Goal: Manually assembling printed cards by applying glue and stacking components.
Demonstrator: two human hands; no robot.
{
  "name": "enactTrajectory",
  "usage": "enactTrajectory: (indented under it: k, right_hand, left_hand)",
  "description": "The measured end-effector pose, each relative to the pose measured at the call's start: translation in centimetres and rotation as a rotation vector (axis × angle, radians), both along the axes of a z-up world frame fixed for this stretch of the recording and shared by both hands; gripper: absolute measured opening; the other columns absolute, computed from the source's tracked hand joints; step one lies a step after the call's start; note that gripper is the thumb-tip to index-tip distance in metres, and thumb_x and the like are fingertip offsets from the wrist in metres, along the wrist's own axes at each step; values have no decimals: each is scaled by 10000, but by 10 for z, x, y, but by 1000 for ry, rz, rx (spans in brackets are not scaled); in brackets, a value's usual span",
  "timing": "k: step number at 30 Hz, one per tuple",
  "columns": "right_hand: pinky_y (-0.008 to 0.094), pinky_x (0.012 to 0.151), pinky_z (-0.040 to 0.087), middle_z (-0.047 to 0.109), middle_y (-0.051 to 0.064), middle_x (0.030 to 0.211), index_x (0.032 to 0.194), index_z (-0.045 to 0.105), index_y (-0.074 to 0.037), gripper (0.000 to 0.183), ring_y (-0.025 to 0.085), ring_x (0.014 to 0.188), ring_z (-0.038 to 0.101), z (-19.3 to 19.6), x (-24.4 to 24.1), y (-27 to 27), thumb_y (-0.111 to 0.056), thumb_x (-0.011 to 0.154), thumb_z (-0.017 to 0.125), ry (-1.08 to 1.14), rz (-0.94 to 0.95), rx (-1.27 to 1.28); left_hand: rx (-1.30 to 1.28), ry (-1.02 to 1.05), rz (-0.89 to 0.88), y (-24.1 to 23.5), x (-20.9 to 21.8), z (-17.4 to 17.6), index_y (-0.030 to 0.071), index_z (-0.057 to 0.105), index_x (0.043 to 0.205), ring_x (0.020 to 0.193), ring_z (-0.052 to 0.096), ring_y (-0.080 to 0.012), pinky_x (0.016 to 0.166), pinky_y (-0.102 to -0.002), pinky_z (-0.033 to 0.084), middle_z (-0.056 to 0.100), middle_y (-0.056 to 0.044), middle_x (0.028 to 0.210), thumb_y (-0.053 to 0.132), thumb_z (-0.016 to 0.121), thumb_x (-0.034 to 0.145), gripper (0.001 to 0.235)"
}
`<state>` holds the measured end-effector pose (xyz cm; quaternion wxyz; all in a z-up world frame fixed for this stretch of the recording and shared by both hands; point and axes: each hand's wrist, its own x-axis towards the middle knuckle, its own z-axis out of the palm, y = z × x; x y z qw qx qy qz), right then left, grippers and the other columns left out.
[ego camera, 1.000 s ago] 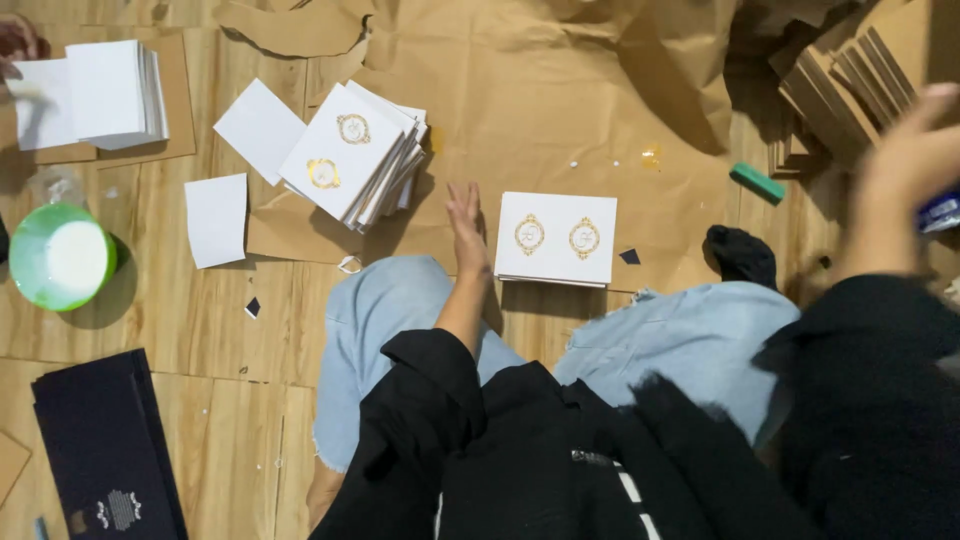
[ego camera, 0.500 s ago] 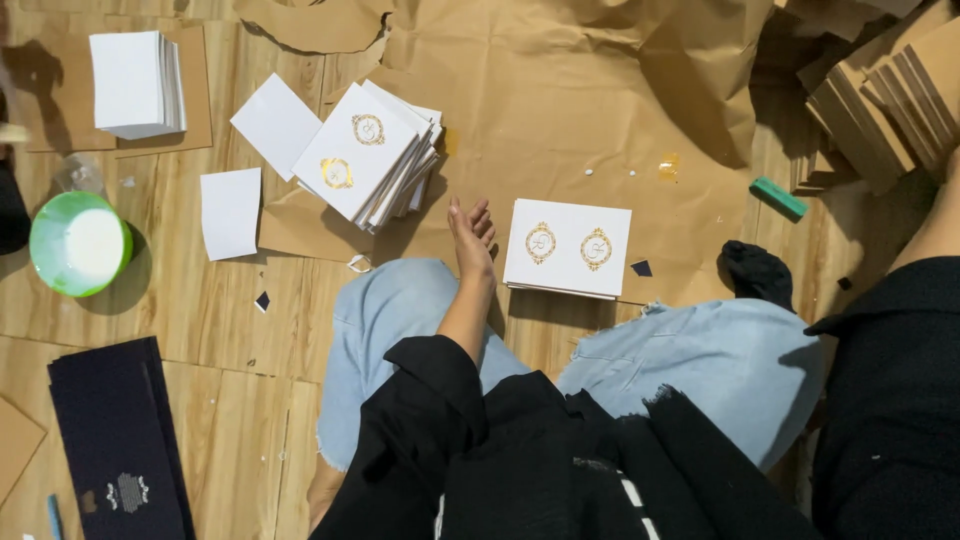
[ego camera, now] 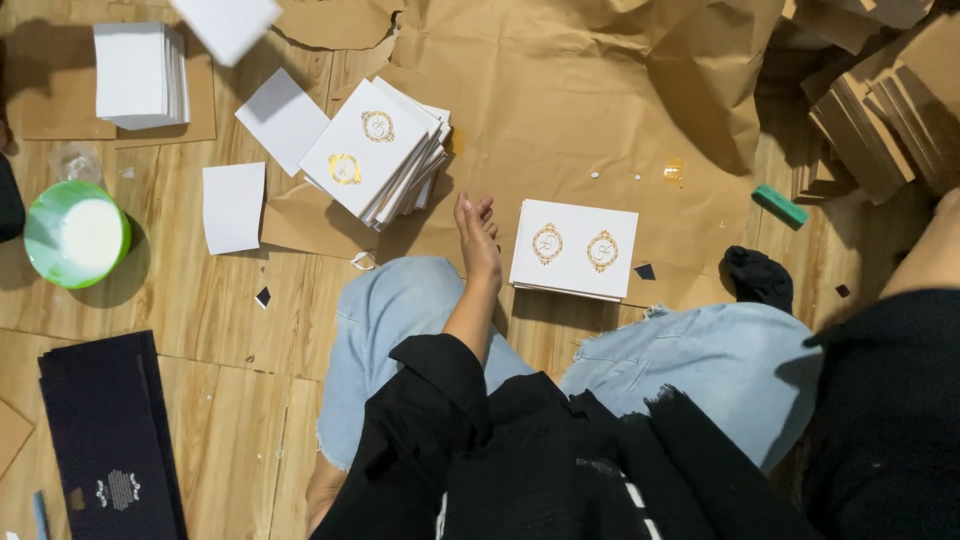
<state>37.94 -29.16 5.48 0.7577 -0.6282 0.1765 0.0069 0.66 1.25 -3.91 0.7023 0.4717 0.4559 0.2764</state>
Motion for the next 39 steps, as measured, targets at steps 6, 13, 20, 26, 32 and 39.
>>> enactTrajectory:
  k: [6, 13, 20, 26, 32, 39]
  right_hand:
    - [267, 684, 550, 671, 12, 865, 897, 623, -146, 186, 147, 795, 658, -11, -110, 24, -104, 718, 645, -134, 125, 7]
    - [150, 519, 467, 471, -53, 687, 981, 505, -93, 277, 76, 555, 562, -86, -270, 69, -62, 821, 728, 112, 487, -24]
    - [232, 504, 500, 607, 65, 810, 1000, 567, -23, 397, 135, 620, 617, -79, -273, 74, -185, 755, 834, 23, 662, -487]
    - [234, 653, 496, 673, -34, 805, 939, 648, -153, 340, 85, 692, 633, -75, -278, 86, -350, 730, 830, 9, 685, -846]
    - [270, 662, 499, 672, 44, 780, 945, 648, -63, 271, 131, 674, 638, -58, -283, 93, -180, 748, 794, -61, 687, -831]
    - [320, 657, 507, 668, 76, 767, 925, 651, -64, 277, 189, 683, 649, -82, -277, 86, -196, 736, 804, -140, 721, -896]
  left_hand:
    - [439, 74, -43, -4, -1, 40, 88, 506, 1261, 1044, 564, -176, 909, -303, 444, 606, -65, 1095, 305, 487, 918, 406]
    - [151, -169, -369, -14, -11, 13, 152, 645, 1138, 483, 523, -94, 413, -207, 471, 530, -7, 638, 319, 524, 963, 270]
    - [526, 502, -429, -15, -23, 22, 226, 658, 868, 687, 658, -137, 658, -286, 521, 649, 48, 711, 263, 701, 727, 151]
    - [658, 623, -381, -17, -22, 24, 134, 634, 850, 744, 659, -284, 700, -419, 518, 623, -47, 722, 220, 684, 736, 152]
    - [703, 621, -436, -17, -20, 18, 86, 615, 916, 781, 660, -334, 721, -477, 520, 637, -82, 754, 113, 655, 727, 195]
    - [743, 645, -463, -16, -17, 11, 108, 624, 941, 798, 661, -310, 717, -461, 534, 604, -50, 782, 158, 634, 743, 204]
